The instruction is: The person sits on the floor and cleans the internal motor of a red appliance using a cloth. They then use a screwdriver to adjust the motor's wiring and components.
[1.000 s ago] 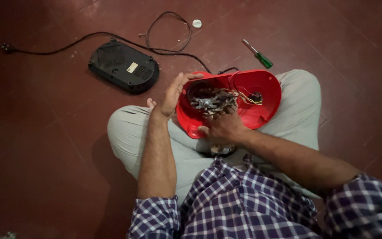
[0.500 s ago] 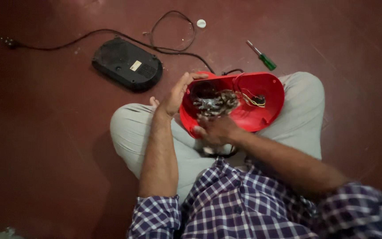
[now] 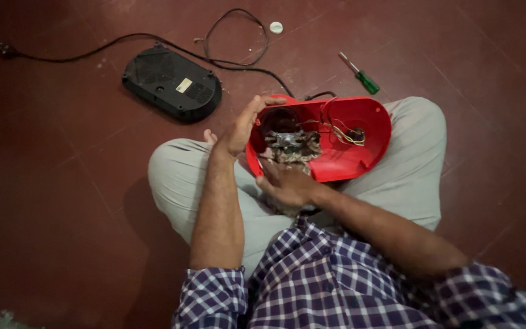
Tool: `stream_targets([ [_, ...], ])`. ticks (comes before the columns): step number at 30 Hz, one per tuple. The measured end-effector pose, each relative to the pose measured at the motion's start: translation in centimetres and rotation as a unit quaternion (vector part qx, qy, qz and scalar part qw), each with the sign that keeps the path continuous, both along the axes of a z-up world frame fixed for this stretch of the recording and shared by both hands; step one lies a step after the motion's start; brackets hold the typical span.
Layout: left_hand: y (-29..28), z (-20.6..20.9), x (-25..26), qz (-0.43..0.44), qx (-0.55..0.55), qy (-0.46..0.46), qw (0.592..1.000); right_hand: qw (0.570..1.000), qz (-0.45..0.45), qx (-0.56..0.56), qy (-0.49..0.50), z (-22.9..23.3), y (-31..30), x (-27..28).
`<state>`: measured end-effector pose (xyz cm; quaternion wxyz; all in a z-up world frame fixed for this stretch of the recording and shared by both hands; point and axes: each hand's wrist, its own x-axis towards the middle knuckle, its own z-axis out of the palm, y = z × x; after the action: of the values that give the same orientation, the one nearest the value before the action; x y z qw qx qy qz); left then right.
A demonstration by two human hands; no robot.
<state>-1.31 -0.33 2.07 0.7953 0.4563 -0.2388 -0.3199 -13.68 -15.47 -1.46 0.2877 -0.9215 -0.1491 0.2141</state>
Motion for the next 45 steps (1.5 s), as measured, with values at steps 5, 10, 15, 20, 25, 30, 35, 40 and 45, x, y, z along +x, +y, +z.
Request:
stream_targets([
  [5,0.3,-0.7,-0.1,0.004,-0.018,-0.014,1.000,0.970,0.111,-0.155,-0.153,1.8,-4.6,-2.9],
  [10,0.2,1.3,-1.1,0.119,0.080,-0.137,0.980,0.945,0.059,-0.317,-0.059,4.4,-6.4,-1.4],
  [15,-0.1,3.4,-6.9,0.454,0.369,-0.311,0.749,0.972,0.027,-0.127,-0.197,3.5,-7.5,-3.1],
  [20,-1.0,1.5,-9.4,0.221,0.595,-0.351,0.688,0.979,0.008,-0.083,-0.188,4.0,-7.9,-3.7],
  [25,-3.2,-3.5,-7.8,0.151,0.655,-0.291,0.680,0.966,0.012,-0.023,-0.259,1.7,-8.9,-4.0],
  [30,-3.7,-3.0,-6.4,0.055,0.697,-0.209,0.684,0.955,-0.005,0.007,-0.296,0.6,-9.4,-4.1],
  [35,-3.4,-5.2,-5.5,0.040,0.686,-0.370,0.625,0.964,-0.034,-0.014,-0.262,0.3,-9.6,-4.2],
  [40,-3.4,-5.6,-6.0,0.045,0.682,-0.423,0.595,0.968,-0.034,0.004,-0.251,-0.1,-10.3,-4.5],
  [45,-3.4,-2.8,-8.0,0.035,0.718,-0.438,0.539,0.970,-0.028,-0.004,-0.240,-0.7,-10.4,-4.4],
])
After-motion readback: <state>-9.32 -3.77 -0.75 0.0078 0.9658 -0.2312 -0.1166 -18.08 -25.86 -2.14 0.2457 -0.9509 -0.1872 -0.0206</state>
